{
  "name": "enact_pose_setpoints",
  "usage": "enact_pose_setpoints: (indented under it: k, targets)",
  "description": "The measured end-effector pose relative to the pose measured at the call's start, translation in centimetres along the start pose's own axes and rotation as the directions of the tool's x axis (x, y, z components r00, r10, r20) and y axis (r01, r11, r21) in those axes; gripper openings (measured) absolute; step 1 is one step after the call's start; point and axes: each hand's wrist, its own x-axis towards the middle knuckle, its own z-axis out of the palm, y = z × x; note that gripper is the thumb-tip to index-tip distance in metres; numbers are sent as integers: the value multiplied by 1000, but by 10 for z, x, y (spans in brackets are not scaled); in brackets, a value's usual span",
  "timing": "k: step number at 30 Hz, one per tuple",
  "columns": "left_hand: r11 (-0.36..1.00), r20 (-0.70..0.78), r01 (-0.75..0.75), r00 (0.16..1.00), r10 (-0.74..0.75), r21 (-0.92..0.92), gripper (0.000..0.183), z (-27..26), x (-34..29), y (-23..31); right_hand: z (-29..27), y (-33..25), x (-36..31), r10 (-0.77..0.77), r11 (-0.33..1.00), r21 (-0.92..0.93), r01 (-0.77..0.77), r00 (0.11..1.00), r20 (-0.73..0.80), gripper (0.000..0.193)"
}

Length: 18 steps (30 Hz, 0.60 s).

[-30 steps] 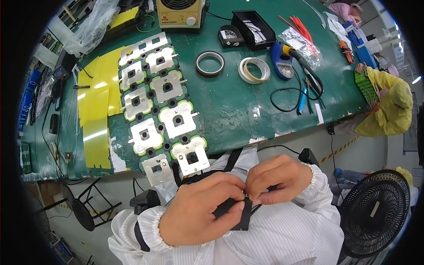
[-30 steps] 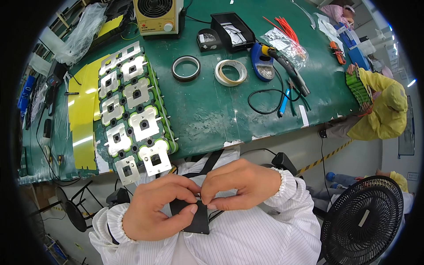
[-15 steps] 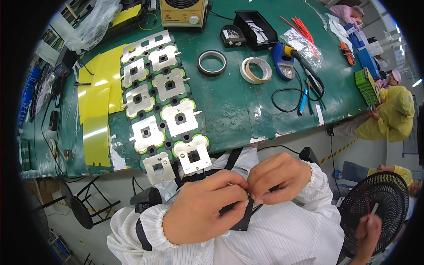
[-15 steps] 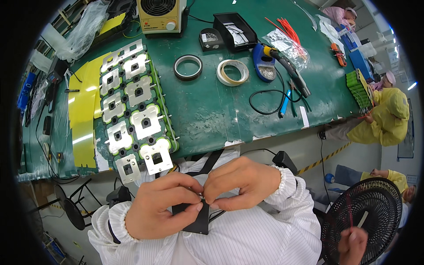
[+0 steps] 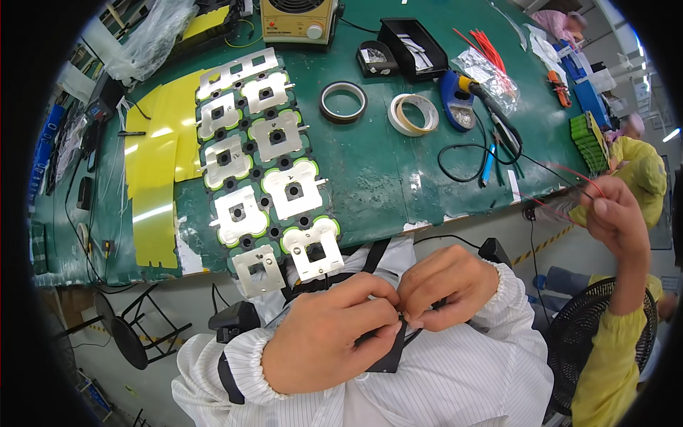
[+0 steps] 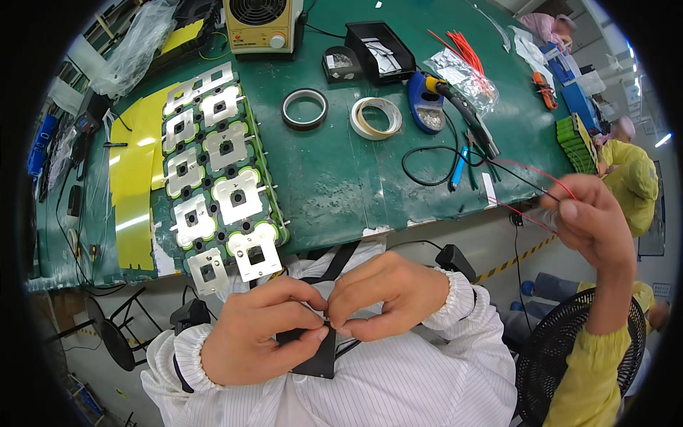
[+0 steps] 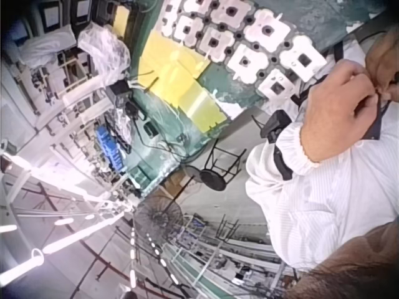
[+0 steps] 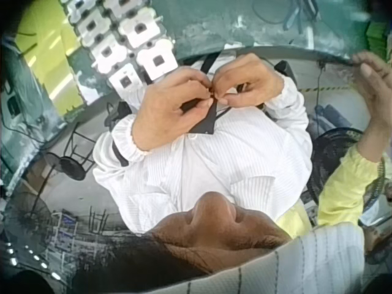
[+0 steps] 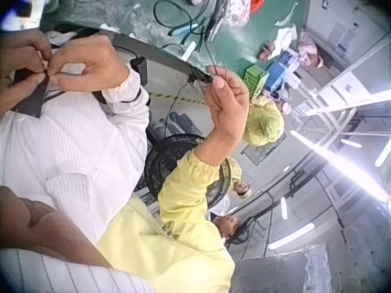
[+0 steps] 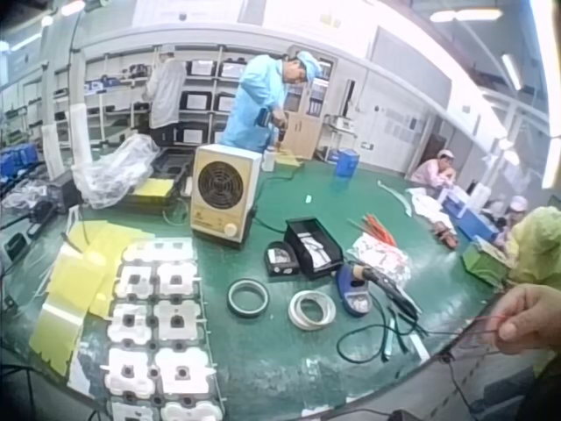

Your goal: Soldering wires to electronic components at a factory workbench.

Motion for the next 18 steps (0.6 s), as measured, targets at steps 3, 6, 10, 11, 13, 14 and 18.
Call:
enact_pose_setpoints:
  k: [3,6,10,11,13,14,18]
  targets:
    - [1000,13,26,1000,-26,-2,12,-1,-1,2,1,-2,1,22,1000,-13,-22,1000,2,11]
    - [997,28,70,997,-70,-8,11,-2,-1,3,3,-2,1,38,999,-12,-38,999,-8,11]
    - [996,17,86,996,-86,-30,12,-1,-2,0,6,-4,0,136,990,31,-135,990,-34,9]
    - [994,10,99,995,-98,-37,13,-2,-3,1,7,-5,1,180,982,62,-176,982,-52,9]
    - [992,5,111,994,-111,-51,13,-3,-3,0,8,-9,3,214,976,57,-212,976,-31,11]
    - [990,7,123,992,-123,-70,14,-4,-2,-1,7,-11,3,253,966,53,-252,967,-16,12]
    - [918,91,334,942,-322,-215,16,-8,0,6,14,-20,6,332,932,171,-320,942,-52,15]
